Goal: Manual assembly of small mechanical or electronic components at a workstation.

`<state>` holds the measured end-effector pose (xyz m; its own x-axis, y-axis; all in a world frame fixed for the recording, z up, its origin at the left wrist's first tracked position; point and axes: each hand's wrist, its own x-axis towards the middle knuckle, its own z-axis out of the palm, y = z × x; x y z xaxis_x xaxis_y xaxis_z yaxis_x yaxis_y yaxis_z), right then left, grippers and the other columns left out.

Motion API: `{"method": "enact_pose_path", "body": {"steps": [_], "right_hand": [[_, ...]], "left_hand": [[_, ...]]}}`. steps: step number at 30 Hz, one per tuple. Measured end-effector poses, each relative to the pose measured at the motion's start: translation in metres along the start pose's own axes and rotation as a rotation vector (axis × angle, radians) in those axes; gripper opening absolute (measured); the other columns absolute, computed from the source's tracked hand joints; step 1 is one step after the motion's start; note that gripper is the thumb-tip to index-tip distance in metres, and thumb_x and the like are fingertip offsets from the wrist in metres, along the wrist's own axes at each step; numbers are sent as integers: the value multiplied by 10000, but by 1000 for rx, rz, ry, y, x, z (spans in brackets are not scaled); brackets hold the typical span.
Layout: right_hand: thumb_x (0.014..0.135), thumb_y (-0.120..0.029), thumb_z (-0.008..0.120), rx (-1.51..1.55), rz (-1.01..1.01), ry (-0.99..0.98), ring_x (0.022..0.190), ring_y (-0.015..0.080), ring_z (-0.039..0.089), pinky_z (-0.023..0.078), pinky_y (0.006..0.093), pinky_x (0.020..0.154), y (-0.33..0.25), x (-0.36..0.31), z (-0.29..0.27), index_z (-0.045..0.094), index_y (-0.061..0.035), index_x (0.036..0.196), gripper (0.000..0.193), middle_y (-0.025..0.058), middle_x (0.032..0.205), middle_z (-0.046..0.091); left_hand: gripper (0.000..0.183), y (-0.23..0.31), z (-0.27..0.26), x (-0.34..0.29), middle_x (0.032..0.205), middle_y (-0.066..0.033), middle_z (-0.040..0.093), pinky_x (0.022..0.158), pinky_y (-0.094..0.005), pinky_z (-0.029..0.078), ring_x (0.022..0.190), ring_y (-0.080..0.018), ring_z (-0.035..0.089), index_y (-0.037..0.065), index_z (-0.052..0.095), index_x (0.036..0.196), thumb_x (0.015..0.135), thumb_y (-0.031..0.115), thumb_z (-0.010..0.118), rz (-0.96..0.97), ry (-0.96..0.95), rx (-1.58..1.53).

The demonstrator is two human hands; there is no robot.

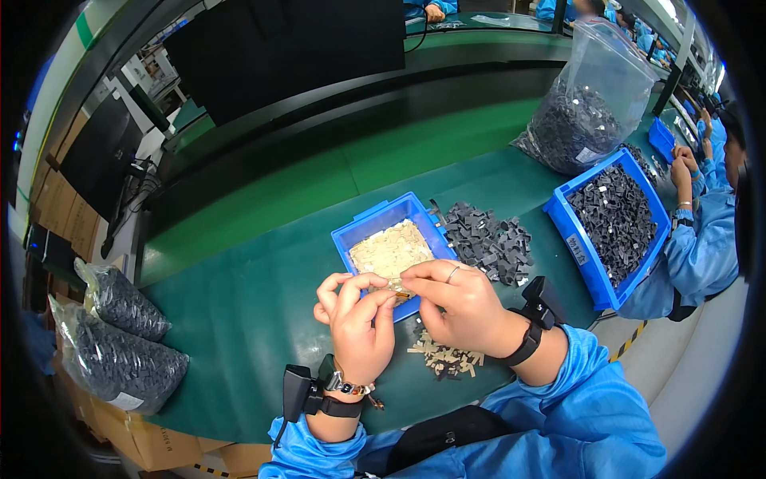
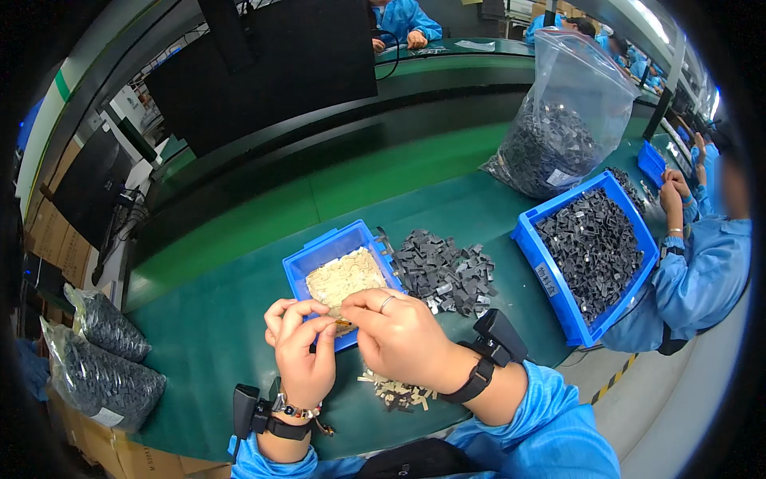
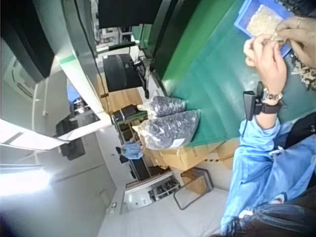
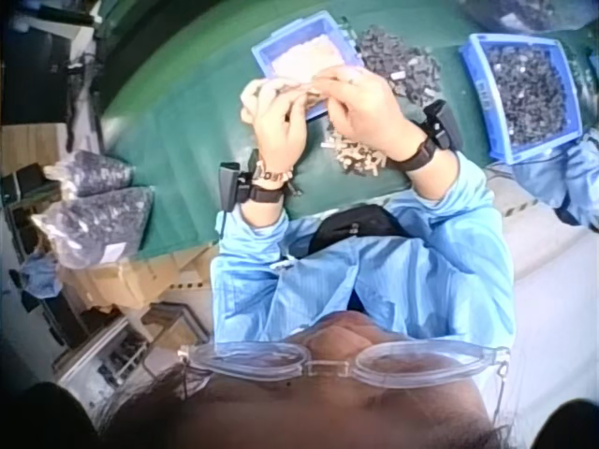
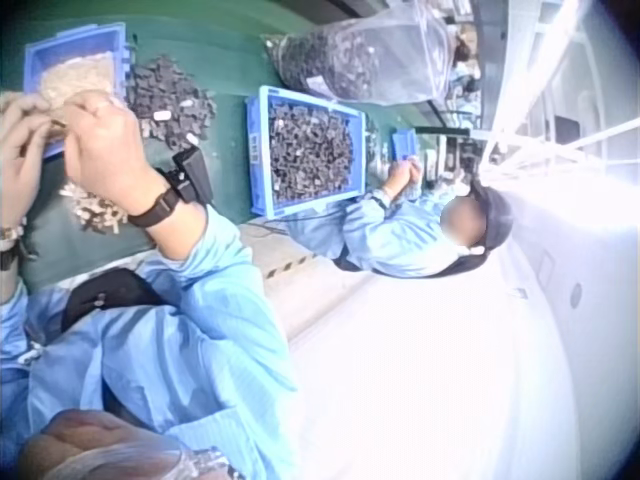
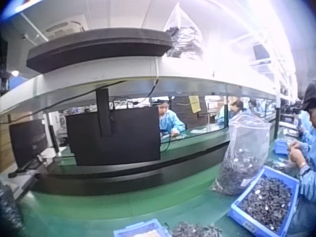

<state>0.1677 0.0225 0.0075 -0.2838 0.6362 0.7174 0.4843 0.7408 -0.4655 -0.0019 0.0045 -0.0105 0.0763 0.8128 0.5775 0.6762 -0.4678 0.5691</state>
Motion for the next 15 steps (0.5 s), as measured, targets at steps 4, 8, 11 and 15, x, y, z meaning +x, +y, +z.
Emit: {"method": "enact_pose_path", "body": {"steps": [4, 8, 11, 15], "right_hand": [[746, 1, 671, 113, 75, -63, 757, 294, 652, 540, 383, 659, -4, 1, -2, 669, -6, 857, 112, 113, 826, 647], [778, 1, 647, 150, 114, -125, 733, 323, 632, 521, 405, 640, -1, 1, -3, 643, -4, 827, 50, 131, 792, 624], [779, 2, 642, 151, 120, -135, 729, 336, 627, 516, 414, 637, 1, -2, -3, 632, -7, 818, 42, 137, 781, 614], [777, 0, 635, 97, 154, -147, 723, 342, 618, 510, 420, 634, 1, -4, -6, 624, -16, 811, 40, 137, 769, 598]], "left_hand": [[53, 1, -1, 1, 1008, 56, 647, 878, -426, 246, 1112, -275, 451, 145, 719, 804, 769, 106, 725, 11, 1, 3], [60, 3, 0, 1, 991, 57, 649, 876, -426, 247, 1115, -278, 454, 151, 727, 799, 757, 109, 737, 36, 8, 37], [71, 6, 1, -1, 985, 57, 649, 879, -428, 249, 1115, -279, 456, 158, 728, 790, 738, 117, 754, 24, 30, 48], [92, 14, 1, 0, 970, -2, 651, 938, -436, 307, 1119, -307, 467, 117, 717, 752, 690, 79, 772, -46, 72, 61]]}}
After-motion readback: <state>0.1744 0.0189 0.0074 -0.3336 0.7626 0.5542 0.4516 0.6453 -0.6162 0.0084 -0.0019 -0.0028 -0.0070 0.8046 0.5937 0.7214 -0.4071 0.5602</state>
